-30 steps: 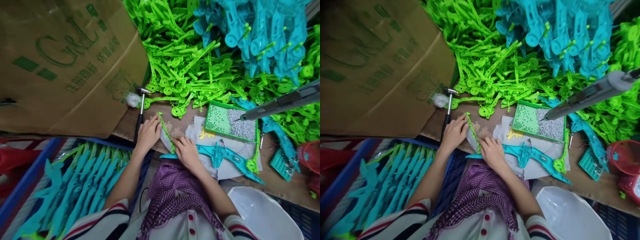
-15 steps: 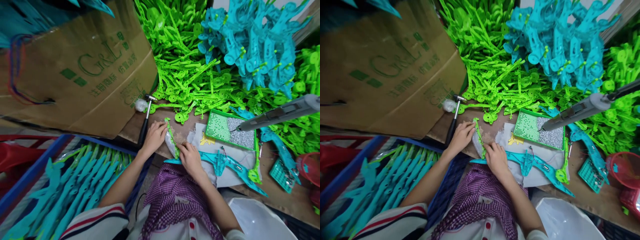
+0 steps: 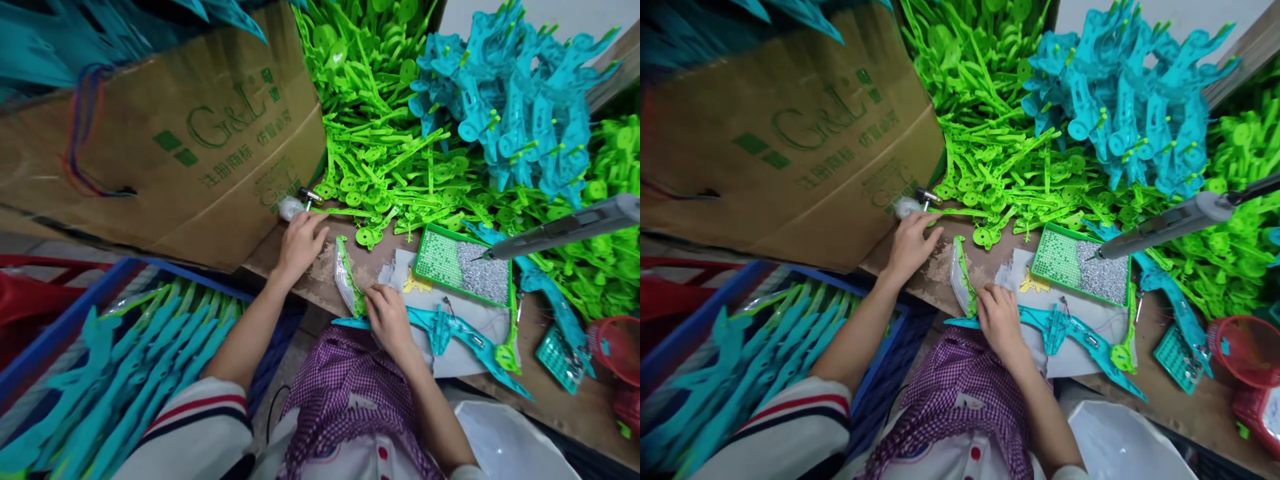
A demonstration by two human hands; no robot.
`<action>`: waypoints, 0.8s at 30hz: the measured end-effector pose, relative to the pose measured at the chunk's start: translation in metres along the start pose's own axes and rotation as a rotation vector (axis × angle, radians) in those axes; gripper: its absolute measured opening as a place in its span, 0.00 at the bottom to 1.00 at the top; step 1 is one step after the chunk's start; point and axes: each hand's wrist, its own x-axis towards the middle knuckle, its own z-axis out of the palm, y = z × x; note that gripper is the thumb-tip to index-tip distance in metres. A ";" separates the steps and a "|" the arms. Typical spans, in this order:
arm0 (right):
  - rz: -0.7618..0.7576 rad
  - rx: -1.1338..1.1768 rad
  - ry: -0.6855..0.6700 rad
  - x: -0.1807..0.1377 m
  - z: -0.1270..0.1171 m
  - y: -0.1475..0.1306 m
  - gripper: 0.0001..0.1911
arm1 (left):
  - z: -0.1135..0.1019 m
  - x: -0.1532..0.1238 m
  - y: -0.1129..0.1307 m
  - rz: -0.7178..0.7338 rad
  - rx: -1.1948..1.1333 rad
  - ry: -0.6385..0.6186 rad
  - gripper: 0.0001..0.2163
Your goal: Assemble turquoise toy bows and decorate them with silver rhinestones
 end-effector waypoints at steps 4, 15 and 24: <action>0.039 0.146 0.031 -0.011 -0.007 -0.011 0.14 | 0.026 0.037 -0.005 0.076 0.064 -0.147 0.23; 0.125 0.295 0.036 -0.020 -0.020 -0.019 0.13 | 0.026 0.021 0.046 0.223 -0.026 -0.270 0.28; 0.186 0.393 0.056 -0.030 -0.029 -0.014 0.12 | 0.029 0.003 0.070 0.012 -0.330 -0.270 0.25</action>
